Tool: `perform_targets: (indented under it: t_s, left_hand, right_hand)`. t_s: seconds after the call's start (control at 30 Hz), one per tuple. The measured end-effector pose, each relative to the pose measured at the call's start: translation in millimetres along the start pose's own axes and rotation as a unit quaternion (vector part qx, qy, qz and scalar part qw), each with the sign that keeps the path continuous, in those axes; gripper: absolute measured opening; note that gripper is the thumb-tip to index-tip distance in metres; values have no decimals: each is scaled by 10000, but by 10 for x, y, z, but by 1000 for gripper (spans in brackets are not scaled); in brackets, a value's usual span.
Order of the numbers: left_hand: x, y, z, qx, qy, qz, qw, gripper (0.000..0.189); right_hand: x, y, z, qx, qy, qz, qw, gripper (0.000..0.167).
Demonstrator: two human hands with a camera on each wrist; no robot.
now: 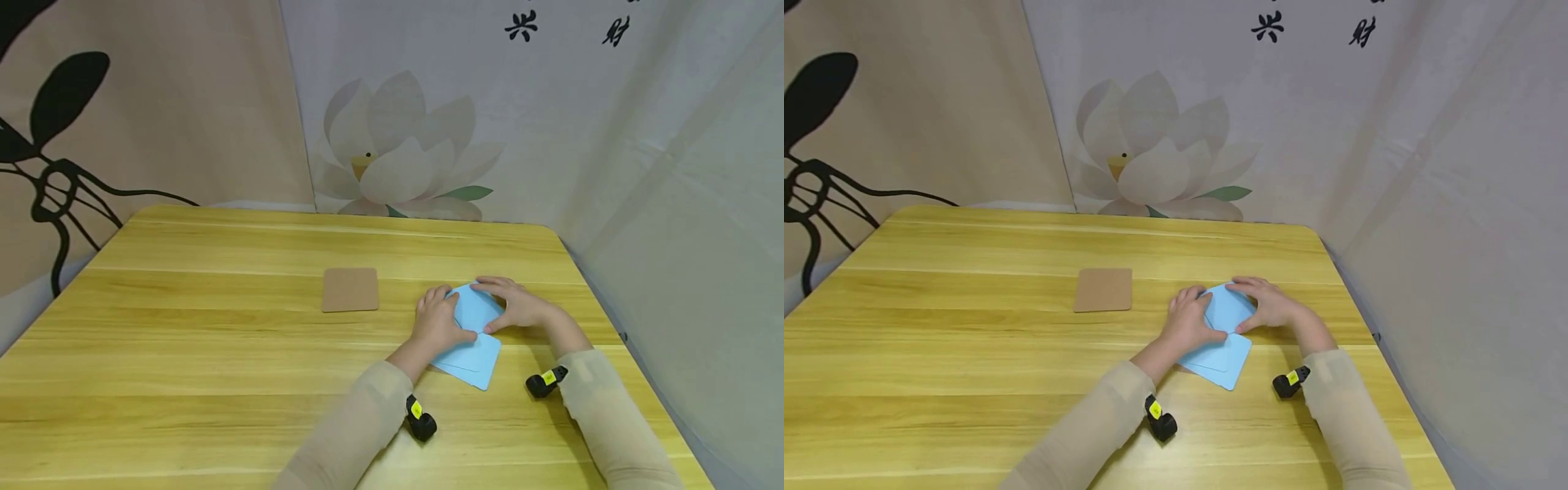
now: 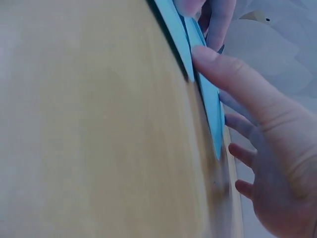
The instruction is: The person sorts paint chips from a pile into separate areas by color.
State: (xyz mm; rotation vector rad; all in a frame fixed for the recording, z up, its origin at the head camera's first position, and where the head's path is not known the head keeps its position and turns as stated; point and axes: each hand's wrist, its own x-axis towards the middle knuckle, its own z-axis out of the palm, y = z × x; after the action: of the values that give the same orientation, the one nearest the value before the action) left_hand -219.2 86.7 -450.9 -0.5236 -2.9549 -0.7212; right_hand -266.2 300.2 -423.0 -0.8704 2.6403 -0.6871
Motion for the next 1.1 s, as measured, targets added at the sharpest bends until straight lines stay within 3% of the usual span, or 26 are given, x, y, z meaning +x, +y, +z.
perform_targets:
  t_s: [0.57,1.1]
  left_hand:
    - [-38,-252,-199,-386,-23,1023,9940,88]
    - [-235,-626,-453,-858,57,1679,9820,88]
  right_hand:
    - [-113,-228,60,-187,442,92,9988,98]
    - [-97,-613,215,-465,1077,-95,9930,95]
